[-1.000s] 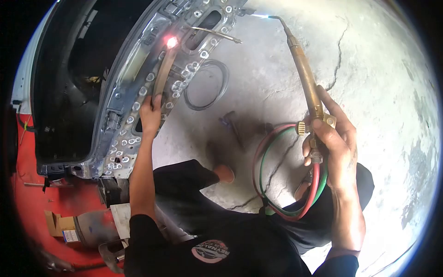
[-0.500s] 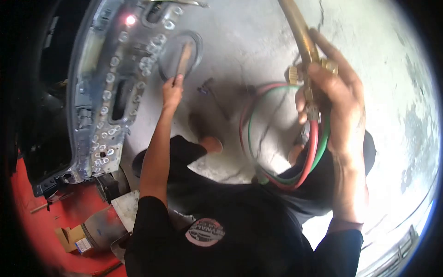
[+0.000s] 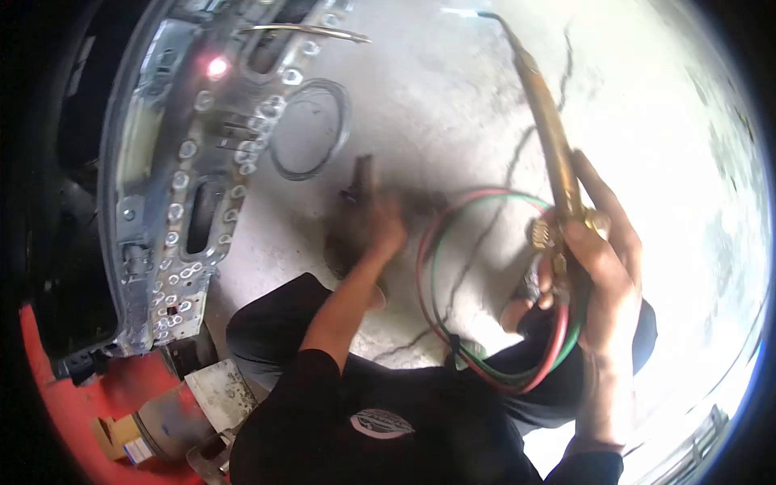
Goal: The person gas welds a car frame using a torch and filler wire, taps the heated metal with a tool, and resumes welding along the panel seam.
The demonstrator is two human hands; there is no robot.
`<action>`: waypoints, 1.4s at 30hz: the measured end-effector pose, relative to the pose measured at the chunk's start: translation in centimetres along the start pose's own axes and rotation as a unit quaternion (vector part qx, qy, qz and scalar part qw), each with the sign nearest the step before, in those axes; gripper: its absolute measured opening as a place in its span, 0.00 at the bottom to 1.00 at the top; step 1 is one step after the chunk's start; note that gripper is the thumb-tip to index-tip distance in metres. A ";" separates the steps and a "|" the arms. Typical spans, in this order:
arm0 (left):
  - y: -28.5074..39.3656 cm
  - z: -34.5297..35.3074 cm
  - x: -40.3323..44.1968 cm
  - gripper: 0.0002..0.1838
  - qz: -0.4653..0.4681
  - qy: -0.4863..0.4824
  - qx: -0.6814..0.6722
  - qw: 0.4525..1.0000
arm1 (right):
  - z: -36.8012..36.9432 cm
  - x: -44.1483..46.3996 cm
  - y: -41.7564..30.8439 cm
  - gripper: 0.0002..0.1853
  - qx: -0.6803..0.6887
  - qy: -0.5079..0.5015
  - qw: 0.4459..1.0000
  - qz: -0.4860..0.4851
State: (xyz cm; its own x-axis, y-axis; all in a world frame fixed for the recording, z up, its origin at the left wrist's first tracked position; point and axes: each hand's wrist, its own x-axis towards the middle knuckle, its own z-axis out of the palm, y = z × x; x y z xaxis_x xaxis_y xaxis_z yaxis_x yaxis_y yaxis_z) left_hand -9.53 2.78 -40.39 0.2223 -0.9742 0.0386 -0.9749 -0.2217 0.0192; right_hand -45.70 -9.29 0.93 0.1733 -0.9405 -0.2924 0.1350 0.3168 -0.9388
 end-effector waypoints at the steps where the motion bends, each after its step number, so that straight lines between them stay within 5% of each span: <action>1: 1.5 1.3 -0.1 0.40 0.044 -0.150 -0.070 0.985 | 0.2 0.1 0.1 0.46 0.012 -0.009 1.000 0.001; 3: 6.1 -1.0 -1.7 0.41 0.091 -0.142 -0.003 0.986 | 0.1 0.3 0.0 0.48 0.020 -0.020 0.999 0.015; 12: 6.7 -2.4 0.5 0.37 -0.045 -0.231 -0.162 0.958 | -0.1 -0.1 0.3 0.42 0.048 -0.048 0.997 0.034; 15: 7.0 -4.0 0.4 0.31 -0.075 -0.152 -0.220 0.961 | 0.3 -0.6 0.3 0.40 0.054 -0.037 0.998 0.022; 17: 6.3 -3.1 -0.1 0.24 -0.037 0.046 -0.313 0.948 | 0.3 -1.0 0.3 0.39 0.052 -0.047 0.997 0.017; 18: 5.9 -2.6 -0.1 0.21 -0.016 0.147 -0.353 0.924 | 0.3 -1.1 0.3 0.39 0.049 -0.051 0.997 0.013; 21: 4.5 -6.8 1.4 0.15 -0.126 0.018 -0.475 0.871 | 0.3 -1.3 0.5 0.37 0.051 -0.061 0.997 0.006; 25: 5.7 -16.7 3.5 0.20 -0.292 -0.024 -0.675 0.677 | 0.0 -1.6 0.6 0.40 0.036 -0.101 0.994 0.005; 28: 4.7 -22.6 3.7 0.22 -0.200 -0.060 -0.700 0.683 | 0.3 -1.8 1.2 0.42 0.035 -0.120 0.992 -0.003; 31: 4.8 -28.7 3.5 0.15 -0.124 0.010 -0.692 0.711 | 0.5 -1.9 1.8 0.42 0.014 -0.142 0.989 -0.029; 33: 4.0 -32.3 3.7 0.13 -0.049 0.077 -0.614 0.784 | 1.1 -1.7 2.4 0.42 0.001 -0.142 0.989 -0.048; 34: 3.6 -33.6 3.9 0.12 0.009 0.111 -0.638 0.762 | 1.5 -1.4 2.6 0.41 -0.001 -0.141 0.988 -0.056; 37: 2.9 -39.5 4.8 0.17 0.061 0.191 -0.498 0.844 | 3.1 -1.8 1.0 0.41 -0.002 -0.139 0.986 -0.088; 42: 1.6 -41.9 8.9 0.17 0.108 0.287 -0.370 0.877 | 6.8 -0.1 -0.9 0.41 0.026 -0.137 0.979 -0.145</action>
State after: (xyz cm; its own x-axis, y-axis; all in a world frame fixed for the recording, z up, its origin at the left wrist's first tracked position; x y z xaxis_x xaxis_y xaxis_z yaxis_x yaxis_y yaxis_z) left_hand -8.70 -4.46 1.89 0.2094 -0.7615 0.6134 -0.7683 0.2599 0.5849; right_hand -39.25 -8.65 3.07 0.3744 -0.9258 0.0526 0.2660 0.0529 -0.9625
